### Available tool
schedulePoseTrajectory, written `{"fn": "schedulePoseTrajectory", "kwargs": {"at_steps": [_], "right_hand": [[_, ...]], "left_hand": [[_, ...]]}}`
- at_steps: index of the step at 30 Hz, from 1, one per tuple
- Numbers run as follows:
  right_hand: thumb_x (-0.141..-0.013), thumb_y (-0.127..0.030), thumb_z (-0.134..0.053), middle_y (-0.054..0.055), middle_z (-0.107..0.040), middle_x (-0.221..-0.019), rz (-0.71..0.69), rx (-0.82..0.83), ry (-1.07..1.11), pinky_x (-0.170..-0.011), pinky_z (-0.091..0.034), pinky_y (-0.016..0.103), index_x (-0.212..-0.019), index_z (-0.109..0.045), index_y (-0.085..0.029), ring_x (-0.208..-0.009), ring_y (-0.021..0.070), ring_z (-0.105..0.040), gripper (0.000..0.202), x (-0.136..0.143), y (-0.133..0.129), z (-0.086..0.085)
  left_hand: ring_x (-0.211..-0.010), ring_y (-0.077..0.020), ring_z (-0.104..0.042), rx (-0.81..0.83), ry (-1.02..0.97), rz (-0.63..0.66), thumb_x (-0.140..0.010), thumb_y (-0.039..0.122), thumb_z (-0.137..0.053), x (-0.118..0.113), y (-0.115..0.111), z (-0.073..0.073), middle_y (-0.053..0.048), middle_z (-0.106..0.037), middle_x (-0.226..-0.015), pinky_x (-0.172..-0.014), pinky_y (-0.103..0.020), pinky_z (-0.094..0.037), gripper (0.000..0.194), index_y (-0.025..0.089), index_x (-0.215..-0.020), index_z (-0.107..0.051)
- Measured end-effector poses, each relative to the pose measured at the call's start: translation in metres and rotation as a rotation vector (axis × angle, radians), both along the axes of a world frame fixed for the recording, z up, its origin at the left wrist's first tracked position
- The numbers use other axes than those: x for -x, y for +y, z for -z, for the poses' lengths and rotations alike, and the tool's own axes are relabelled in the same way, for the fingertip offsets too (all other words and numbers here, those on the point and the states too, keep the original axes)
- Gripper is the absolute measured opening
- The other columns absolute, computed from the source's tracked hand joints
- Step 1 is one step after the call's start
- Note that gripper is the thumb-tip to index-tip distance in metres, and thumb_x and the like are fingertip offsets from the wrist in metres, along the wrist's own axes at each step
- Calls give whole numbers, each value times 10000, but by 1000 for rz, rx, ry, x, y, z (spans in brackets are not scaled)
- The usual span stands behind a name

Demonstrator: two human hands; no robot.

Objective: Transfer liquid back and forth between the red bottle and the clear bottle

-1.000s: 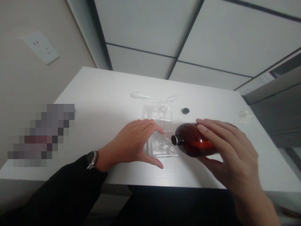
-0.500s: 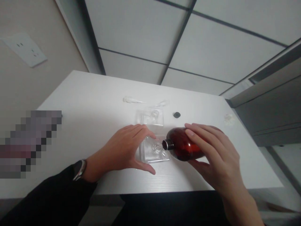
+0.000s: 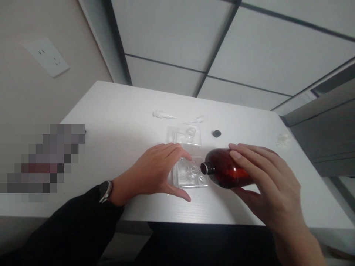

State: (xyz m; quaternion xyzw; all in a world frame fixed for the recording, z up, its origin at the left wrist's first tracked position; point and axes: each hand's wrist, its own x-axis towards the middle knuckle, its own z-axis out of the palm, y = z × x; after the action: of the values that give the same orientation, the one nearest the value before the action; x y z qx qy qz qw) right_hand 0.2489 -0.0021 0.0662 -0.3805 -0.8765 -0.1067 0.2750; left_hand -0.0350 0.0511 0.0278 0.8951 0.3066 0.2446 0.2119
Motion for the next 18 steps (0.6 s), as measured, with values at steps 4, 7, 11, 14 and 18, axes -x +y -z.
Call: {"fn": "schedulePoseTrajectory", "kwargs": {"at_steps": [4, 7, 11, 14, 18], "right_hand": [[-900, 12, -777, 213, -700, -1380, 1, 12, 7, -939, -571, 600, -1641, -453, -192, -1210, 439, -681, 835, 0, 0, 0], [-892, 11, -786, 206, -701, -1386, 9, 15, -2, -941, -570, 602, -1637, -460, -199, -1206, 438, -686, 840, 0, 0, -1], [-880, -3, -807, 209, -701, -1387, 5, 5, -2, -945, -565, 608, -1626, -475, -189, -1197, 443, -692, 837, 1, 0, -2], [-890, 2, -793, 206, -701, -1389, 12, 8, -1, -946, -563, 598, -1630, -470, -193, -1197, 436, -692, 831, 1, 0, -2], [-911, -28, -787, 205, -701, -1392, 13, 3, 0, -950, -561, 599, -1634, -467, -197, -1199, 435, -691, 809, 1, 0, 0]], "left_hand": [[-933, -287, -722, 2, 9, 1, -654, 728, -929, 0, 0, -1, -62, -751, -1066, -813, -385, -527, 791, 186, -1159, -654], [-939, -279, -719, 19, 34, -5, -659, 723, -930, 0, -1, -3, -63, -752, -1078, -826, -379, -529, 791, 187, -1171, -652], [-954, -287, -718, 17, 46, -13, -647, 729, -932, 0, -1, -3, -75, -753, -1090, -835, -384, -531, 812, 181, -1177, -654], [-954, -284, -720, 14, 32, -6, -654, 727, -929, 0, -1, -3, -72, -754, -1086, -838, -381, -534, 802, 180, -1175, -656], [-947, -285, -720, 7, 18, 1, -655, 731, -925, 0, -1, -3, -72, -752, -1080, -841, -386, -537, 811, 173, -1180, -660]]}}
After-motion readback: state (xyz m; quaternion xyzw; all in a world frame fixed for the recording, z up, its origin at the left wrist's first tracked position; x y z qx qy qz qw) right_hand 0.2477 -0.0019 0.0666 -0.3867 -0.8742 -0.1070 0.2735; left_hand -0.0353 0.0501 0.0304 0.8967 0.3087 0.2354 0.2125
